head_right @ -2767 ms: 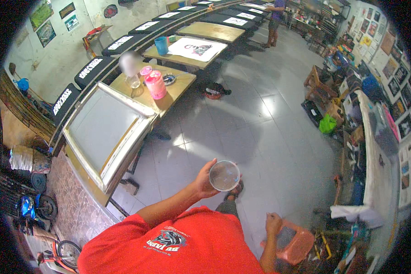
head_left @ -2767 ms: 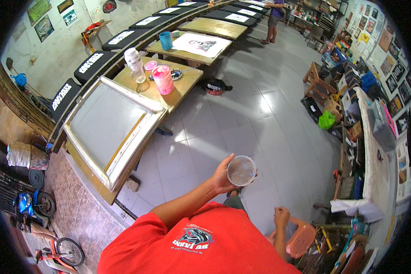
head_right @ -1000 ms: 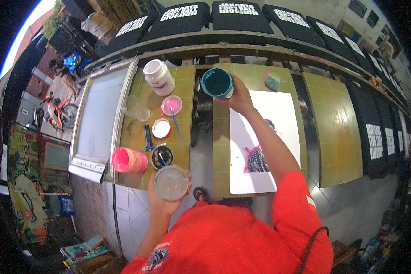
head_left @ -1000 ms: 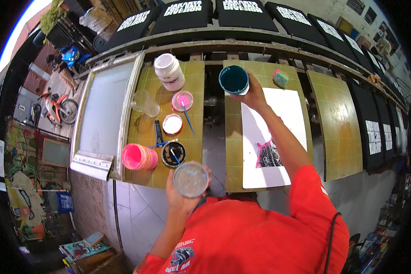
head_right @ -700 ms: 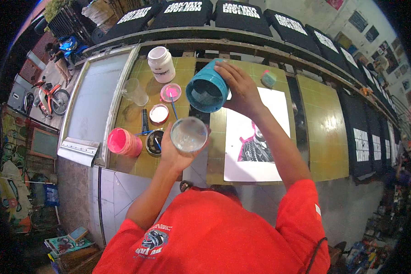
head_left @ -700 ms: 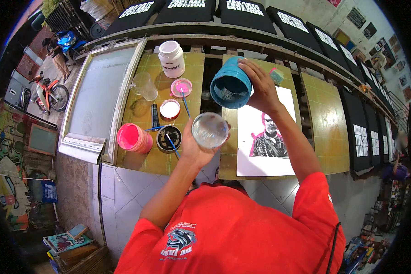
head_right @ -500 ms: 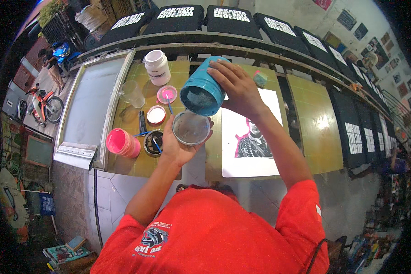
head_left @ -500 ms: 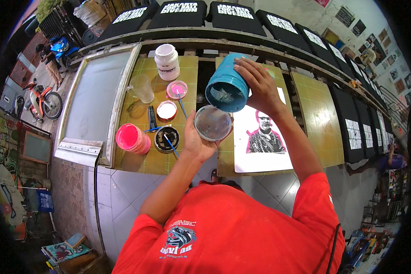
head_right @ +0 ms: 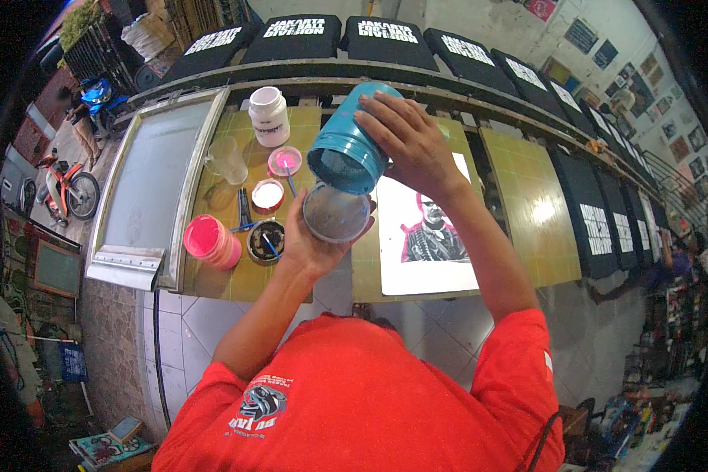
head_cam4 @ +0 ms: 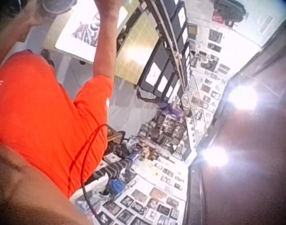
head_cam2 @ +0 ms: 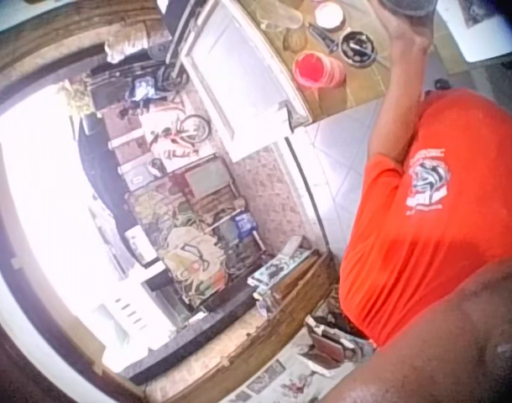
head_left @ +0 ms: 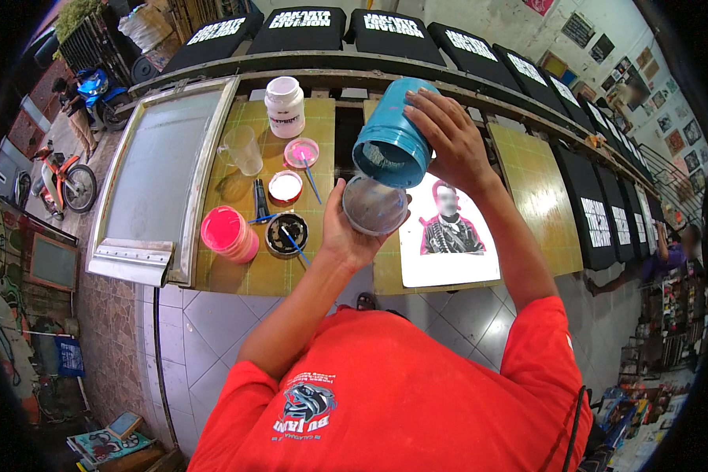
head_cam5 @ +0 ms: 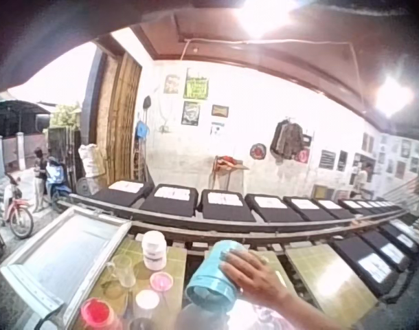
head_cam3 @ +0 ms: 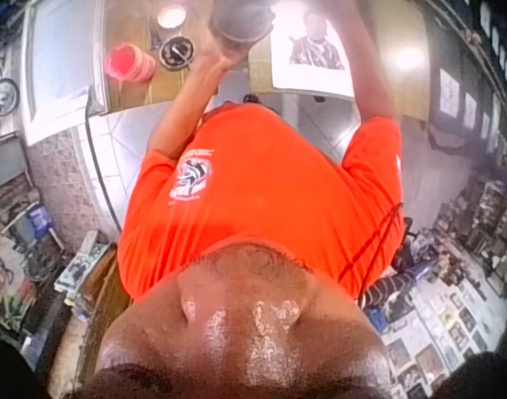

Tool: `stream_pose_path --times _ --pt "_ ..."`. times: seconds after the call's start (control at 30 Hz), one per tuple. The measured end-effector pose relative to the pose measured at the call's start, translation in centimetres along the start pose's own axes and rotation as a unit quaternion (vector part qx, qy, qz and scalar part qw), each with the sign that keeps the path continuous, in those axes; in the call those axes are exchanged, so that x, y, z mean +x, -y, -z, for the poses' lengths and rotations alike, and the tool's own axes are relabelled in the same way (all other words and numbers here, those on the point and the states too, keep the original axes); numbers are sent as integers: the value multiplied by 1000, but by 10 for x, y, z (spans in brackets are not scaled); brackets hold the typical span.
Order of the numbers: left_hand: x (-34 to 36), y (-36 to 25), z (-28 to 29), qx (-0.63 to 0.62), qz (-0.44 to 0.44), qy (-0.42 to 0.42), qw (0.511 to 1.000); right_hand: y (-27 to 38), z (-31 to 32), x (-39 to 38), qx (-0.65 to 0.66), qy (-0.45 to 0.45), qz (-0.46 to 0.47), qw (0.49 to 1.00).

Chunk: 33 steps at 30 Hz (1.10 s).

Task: The person retrieves a blue container and a clear plastic cup from a shelf, then walks to a workbench. They pour a blue liquid into the cup, add a white substance, and mix the contents with a green spatula. Finally, they use a brush to stir the mixture further.

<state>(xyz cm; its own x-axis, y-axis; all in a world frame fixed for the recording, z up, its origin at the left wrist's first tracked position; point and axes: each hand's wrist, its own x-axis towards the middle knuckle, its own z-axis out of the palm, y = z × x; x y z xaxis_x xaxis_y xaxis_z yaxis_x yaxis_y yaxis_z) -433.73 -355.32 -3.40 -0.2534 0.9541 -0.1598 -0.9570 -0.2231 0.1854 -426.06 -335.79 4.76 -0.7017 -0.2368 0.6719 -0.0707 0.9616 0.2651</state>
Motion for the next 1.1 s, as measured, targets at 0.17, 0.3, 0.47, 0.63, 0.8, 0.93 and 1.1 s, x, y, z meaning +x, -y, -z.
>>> stream_pose_path --times 0.17,0.3,0.47,0.63,0.8,0.93,1.1 --pt "1 0 2 -1 7 24 1000 4 6 1 -9 8 1 1000" --pt "1 0 -1 4 4 17 1000 2 5 -2 -11 12 6 1000" --pt "4 1 1 2 4 32 999 3 9 0 -13 16 12 1000" --pt "6 2 2 6 6 41 999 2 10 0 -20 21 17 999" --pt "8 4 1 13 2 39 999 1 10 -3 -23 19 19 999" --pt "11 5 2 10 12 48 999 0 12 -4 -30 19 22 999" --pt "13 6 1 17 9 62 998 0 15 -3 -36 15 28 999"
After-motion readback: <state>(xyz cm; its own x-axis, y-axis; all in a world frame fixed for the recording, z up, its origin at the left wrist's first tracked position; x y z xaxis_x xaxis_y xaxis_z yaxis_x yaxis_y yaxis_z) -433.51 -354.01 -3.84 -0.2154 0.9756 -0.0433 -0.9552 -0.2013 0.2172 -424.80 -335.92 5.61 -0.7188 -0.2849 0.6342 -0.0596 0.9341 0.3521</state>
